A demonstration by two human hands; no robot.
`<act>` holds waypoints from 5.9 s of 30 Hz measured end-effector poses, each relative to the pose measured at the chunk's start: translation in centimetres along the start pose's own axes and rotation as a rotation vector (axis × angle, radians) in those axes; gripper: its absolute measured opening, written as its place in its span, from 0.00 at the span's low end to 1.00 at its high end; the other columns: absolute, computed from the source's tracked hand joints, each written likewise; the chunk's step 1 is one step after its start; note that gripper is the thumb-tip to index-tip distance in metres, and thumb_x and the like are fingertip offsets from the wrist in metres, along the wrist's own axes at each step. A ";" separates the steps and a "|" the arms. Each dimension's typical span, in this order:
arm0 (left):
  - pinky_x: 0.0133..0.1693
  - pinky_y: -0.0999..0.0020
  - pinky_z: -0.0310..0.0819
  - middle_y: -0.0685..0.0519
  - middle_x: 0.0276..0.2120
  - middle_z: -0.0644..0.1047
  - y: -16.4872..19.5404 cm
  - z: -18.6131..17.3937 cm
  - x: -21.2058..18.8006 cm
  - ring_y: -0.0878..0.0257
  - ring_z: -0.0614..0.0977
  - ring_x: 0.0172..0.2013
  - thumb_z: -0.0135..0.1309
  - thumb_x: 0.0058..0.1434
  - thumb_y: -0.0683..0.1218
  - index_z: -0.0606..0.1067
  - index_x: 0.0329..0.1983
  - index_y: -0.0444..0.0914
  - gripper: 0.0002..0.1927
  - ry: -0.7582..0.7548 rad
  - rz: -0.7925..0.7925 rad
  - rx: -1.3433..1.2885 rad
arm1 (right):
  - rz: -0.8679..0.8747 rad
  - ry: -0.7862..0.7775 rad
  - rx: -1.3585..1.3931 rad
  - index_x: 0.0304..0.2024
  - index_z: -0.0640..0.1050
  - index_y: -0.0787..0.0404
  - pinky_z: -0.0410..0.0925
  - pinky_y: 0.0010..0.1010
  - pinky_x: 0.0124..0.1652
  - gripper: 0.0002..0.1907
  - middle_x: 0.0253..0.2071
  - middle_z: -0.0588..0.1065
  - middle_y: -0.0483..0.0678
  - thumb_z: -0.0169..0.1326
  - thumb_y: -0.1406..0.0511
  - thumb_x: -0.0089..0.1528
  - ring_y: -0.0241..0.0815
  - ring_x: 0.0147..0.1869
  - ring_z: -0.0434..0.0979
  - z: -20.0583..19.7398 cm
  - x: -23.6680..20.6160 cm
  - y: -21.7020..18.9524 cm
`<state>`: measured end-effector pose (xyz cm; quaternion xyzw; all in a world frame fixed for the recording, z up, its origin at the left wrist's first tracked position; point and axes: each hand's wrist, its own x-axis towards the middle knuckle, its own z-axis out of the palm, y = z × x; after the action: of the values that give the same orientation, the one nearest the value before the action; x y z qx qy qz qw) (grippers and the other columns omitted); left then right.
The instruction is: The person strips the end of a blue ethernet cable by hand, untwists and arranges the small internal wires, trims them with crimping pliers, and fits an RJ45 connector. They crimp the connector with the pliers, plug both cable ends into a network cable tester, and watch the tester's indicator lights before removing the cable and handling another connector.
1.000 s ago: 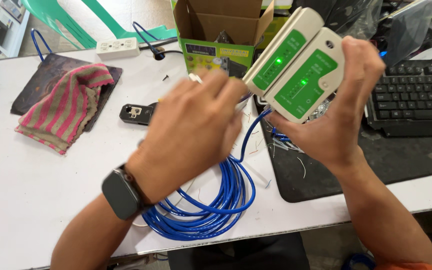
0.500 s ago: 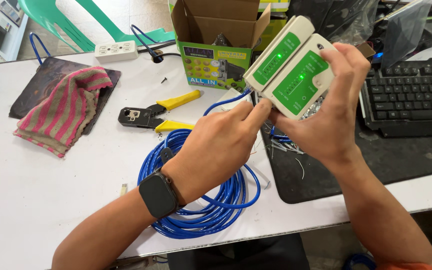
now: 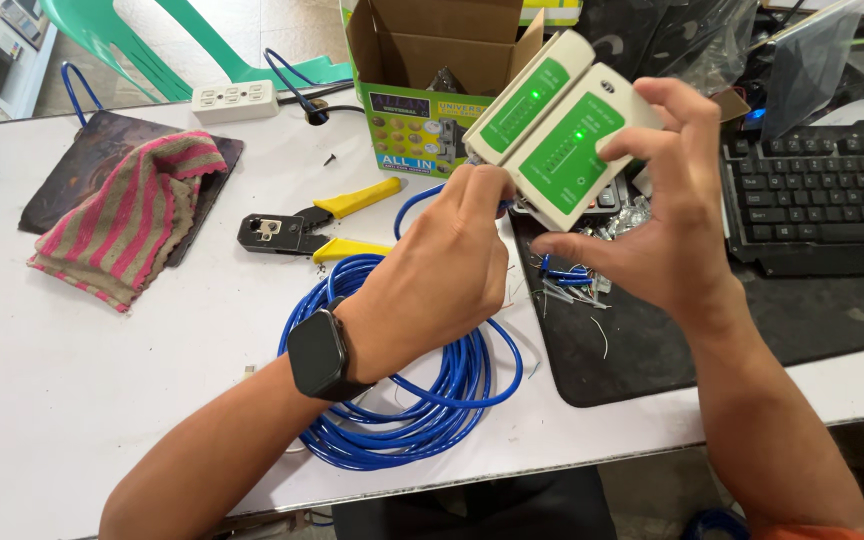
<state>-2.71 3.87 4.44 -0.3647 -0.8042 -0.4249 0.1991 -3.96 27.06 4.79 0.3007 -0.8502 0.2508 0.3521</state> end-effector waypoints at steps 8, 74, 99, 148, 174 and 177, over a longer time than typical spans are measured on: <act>0.43 0.54 0.76 0.37 0.43 0.76 -0.7 0.4 0.4 0.42 0.82 0.42 0.54 0.69 0.40 0.65 0.47 0.30 0.11 -0.004 -0.070 -0.093 | 0.042 -0.018 -0.006 0.51 0.69 0.61 0.70 0.41 0.57 0.42 0.64 0.61 0.59 0.83 0.56 0.46 0.52 0.62 0.69 0.4 -0.5 0.3; 0.35 0.70 0.79 0.46 0.52 0.69 -1.1 0.7 -1.7 0.64 0.79 0.31 0.60 0.70 0.36 0.74 0.56 0.37 0.14 0.237 -0.034 -0.065 | 0.566 0.134 -0.212 0.45 0.67 0.68 0.66 0.45 0.56 0.36 0.55 0.62 0.58 0.74 0.51 0.56 0.56 0.58 0.67 -3.0 -2.9 8.8; 0.30 0.69 0.69 0.48 0.35 0.70 -0.9 1.6 -6.9 0.60 0.74 0.31 0.62 0.67 0.36 0.75 0.50 0.33 0.11 0.231 -0.009 -0.184 | 0.046 -0.151 0.585 0.43 0.77 0.70 0.73 0.23 0.37 0.11 0.41 0.75 0.56 0.61 0.78 0.58 0.37 0.42 0.80 1.4 -1.9 -4.6; 0.26 0.70 0.64 0.51 0.32 0.68 -0.4 1.9 -7.7 0.65 0.70 0.24 0.62 0.69 0.39 0.75 0.50 0.33 0.10 0.184 -0.031 -0.266 | 0.095 -0.263 0.675 0.47 0.78 0.67 0.75 0.21 0.39 0.09 0.44 0.79 0.55 0.59 0.74 0.64 0.37 0.43 0.82 2.8 -3.2 -2.6; 0.30 0.73 0.72 0.53 0.32 0.78 -0.1 1.5 -7.8 0.65 0.79 0.27 0.64 0.69 0.38 0.74 0.62 0.37 0.20 0.242 0.011 -0.192 | 0.335 -0.367 0.965 0.46 0.75 0.72 0.71 0.21 0.38 0.06 0.39 0.75 0.53 0.48 0.73 0.74 0.34 0.37 0.75 2.5 -4.2 -4.1; 0.33 0.77 0.77 0.52 0.34 0.82 0.2 1.7 -7.8 0.68 0.85 0.31 0.63 0.70 0.39 0.75 0.59 0.35 0.15 0.271 -0.080 -0.338 | 0.361 -0.360 1.071 0.46 0.75 0.72 0.72 0.24 0.41 0.05 0.43 0.75 0.53 0.48 0.73 0.72 0.34 0.38 0.75 3.1 -4.5 -4.4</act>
<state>2.50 2.08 -1.32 -0.3005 -0.7013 -0.6063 0.2242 0.27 23.55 0.44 0.3248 -0.6891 0.6461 -0.0466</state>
